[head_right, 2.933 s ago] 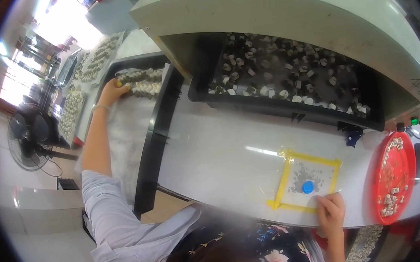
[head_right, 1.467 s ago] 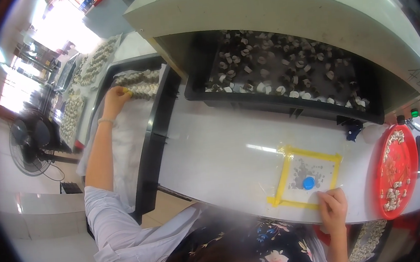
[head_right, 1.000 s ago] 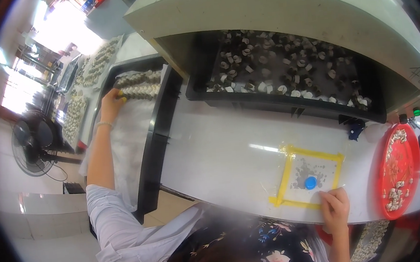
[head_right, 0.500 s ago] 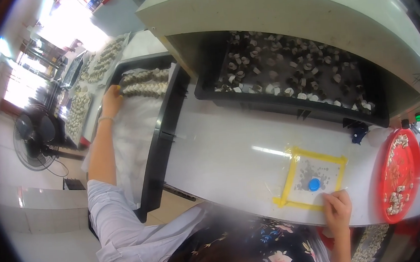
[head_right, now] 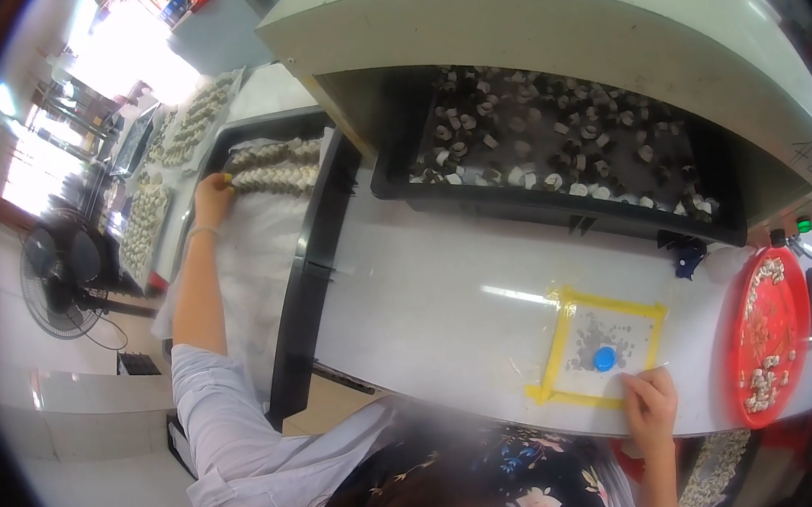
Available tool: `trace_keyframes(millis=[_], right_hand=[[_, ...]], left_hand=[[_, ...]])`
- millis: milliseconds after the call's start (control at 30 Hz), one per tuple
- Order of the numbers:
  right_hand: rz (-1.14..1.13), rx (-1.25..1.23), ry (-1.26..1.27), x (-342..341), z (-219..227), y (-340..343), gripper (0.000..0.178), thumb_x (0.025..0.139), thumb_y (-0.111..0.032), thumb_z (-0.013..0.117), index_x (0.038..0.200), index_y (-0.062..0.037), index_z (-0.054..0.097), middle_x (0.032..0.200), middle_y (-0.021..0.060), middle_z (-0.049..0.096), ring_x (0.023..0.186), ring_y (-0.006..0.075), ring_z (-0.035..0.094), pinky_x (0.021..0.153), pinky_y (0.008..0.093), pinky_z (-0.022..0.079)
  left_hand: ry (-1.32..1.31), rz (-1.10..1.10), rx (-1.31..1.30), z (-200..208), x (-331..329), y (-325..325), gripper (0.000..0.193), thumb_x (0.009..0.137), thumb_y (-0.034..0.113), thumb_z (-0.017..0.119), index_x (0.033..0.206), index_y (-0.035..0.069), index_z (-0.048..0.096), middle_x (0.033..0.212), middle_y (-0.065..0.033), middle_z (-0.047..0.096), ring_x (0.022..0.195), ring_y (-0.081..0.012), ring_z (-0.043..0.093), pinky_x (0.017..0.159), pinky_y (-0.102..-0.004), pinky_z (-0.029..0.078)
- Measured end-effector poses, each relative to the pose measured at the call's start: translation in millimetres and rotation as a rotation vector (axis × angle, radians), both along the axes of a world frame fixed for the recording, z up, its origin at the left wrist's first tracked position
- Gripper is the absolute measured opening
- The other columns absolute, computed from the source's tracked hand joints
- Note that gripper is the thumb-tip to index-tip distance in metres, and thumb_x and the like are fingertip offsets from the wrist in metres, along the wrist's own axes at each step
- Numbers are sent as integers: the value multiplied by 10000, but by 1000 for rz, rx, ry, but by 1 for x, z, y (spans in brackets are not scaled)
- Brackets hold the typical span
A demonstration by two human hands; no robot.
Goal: The person assembles small white plastic components and blue circular pieces by applying adhesive from an adhesive bottle and an adhesive tray, then joining the pieces together by hand.
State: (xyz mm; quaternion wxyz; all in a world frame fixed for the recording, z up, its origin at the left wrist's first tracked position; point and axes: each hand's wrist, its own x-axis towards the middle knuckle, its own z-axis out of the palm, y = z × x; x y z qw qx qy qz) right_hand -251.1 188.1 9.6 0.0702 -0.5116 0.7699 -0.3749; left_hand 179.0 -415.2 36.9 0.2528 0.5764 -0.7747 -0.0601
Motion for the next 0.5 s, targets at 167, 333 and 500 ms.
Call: trace_keyframes(millis=[167, 333, 500], right_hand=[[-3, 3, -1, 0, 1, 1, 142, 734, 78, 611, 858, 19, 646, 725, 108, 527, 641, 221, 520, 548, 295, 393], [-57, 31, -22, 5, 5, 4, 157, 696, 70, 623, 833, 2, 654, 720, 109, 543, 661, 256, 528, 573, 333, 417], [-11, -46, 46, 1, -1, 6, 95, 734, 21, 640, 824, -5, 657, 697, 121, 538, 628, 263, 527, 547, 344, 405]], left_hand=[[-21, 16, -24, 7, -15, 14, 256, 711, 58, 630, 960, 8, 665, 908, -178, 663, 884, -320, 632, 792, -371, 484], [-75, 56, -62, -7, -27, 11, 224, 735, 79, 594, 935, 25, 678, 938, -179, 657, 907, -330, 626, 804, -382, 482], [-125, 22, -189, -33, 2, -30, 360, 776, 99, 565, 1135, 89, 583, 1102, -158, 614, 1042, -356, 567, 895, -400, 449]])
